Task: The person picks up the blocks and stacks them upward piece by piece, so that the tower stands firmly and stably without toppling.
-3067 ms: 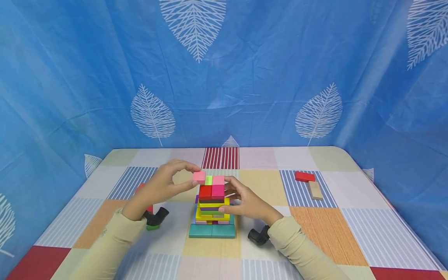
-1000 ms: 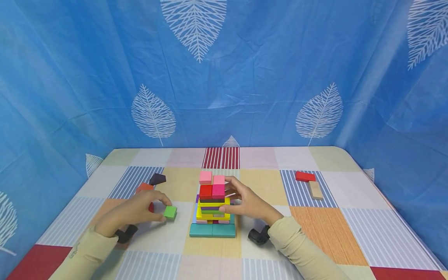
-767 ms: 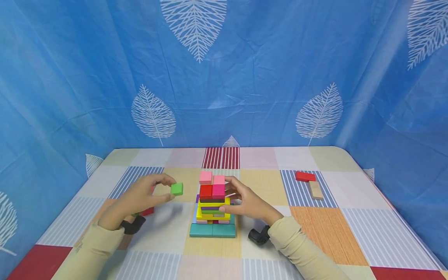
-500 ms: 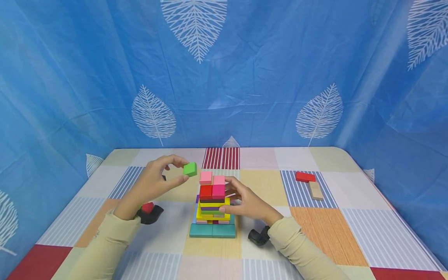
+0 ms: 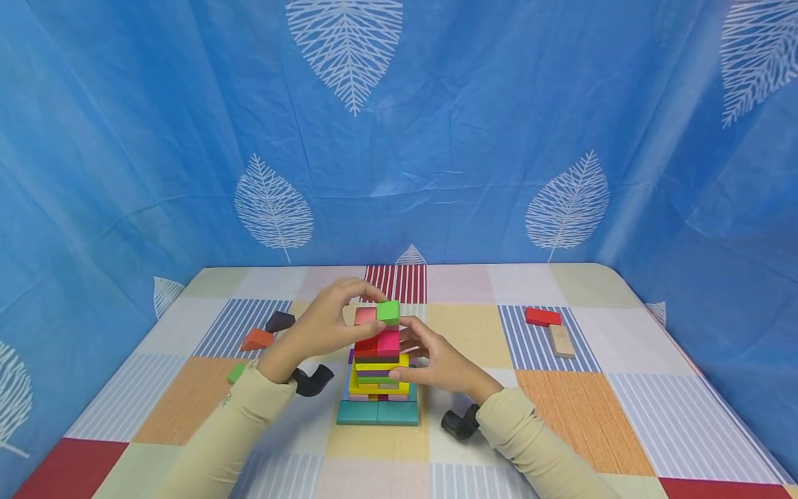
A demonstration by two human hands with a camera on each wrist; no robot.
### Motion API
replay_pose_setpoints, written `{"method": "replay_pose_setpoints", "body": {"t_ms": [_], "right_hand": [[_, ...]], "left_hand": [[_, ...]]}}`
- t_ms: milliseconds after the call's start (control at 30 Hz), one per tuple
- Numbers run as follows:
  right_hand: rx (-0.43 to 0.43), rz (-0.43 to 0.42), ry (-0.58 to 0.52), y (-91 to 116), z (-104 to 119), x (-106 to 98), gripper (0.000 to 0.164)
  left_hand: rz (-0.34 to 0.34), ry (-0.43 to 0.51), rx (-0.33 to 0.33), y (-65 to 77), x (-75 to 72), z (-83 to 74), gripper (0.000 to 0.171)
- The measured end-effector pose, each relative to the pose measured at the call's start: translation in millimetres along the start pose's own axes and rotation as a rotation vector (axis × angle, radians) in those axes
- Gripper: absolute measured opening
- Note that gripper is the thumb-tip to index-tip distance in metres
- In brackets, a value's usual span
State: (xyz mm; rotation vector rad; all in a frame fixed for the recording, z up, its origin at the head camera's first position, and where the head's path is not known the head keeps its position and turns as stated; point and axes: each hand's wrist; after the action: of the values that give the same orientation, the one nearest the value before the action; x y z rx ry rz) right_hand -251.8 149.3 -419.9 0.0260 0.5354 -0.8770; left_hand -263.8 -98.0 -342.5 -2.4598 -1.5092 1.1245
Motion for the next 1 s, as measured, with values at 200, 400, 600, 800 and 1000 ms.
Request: {"method": "replay_pose_setpoints", "body": {"t_ms": [200,400,600,800,1000], "right_hand": [[0.003,0.001,0.002,0.2,-1.1,1.2,0.076],[0.012,-0.007,0.001,0.8,-1.5,1.8,0.076],[0.022,-0.015,-0.001,0.0,-1.5,2.6,0.074],[0.014,-0.015,0.012,-0.6,-3.4,2.2,0.074],[0.008,-0.020,0.011,-0.3,-3.6,1.5,0.075]], "left_hand": [[0.003,-0.063,-0.015,1.9,5.8,3.3,0.033],[0.006,-0.049,-0.041,7.0,1.6,3.6,0.040],[-0.026,0.015,-0.108,26.8,-17.4,6.0,0.046],[-0.058,0.040,-0.175,59.7,-45.1,24.1,0.037],[-0.048,0.075,-0.168,92.5,-71.8,44.0,0.029]]}}
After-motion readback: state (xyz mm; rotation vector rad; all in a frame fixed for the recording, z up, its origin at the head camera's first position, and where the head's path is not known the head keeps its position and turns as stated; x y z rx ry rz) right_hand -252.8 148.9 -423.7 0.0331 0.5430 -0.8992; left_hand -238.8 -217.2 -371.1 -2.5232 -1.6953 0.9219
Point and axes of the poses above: each hand's wrist, its own y-axis away from the middle knuckle, its own x-axis out of the palm, z = x × y, and after that the axes turned 11 degrees about y, right-handed
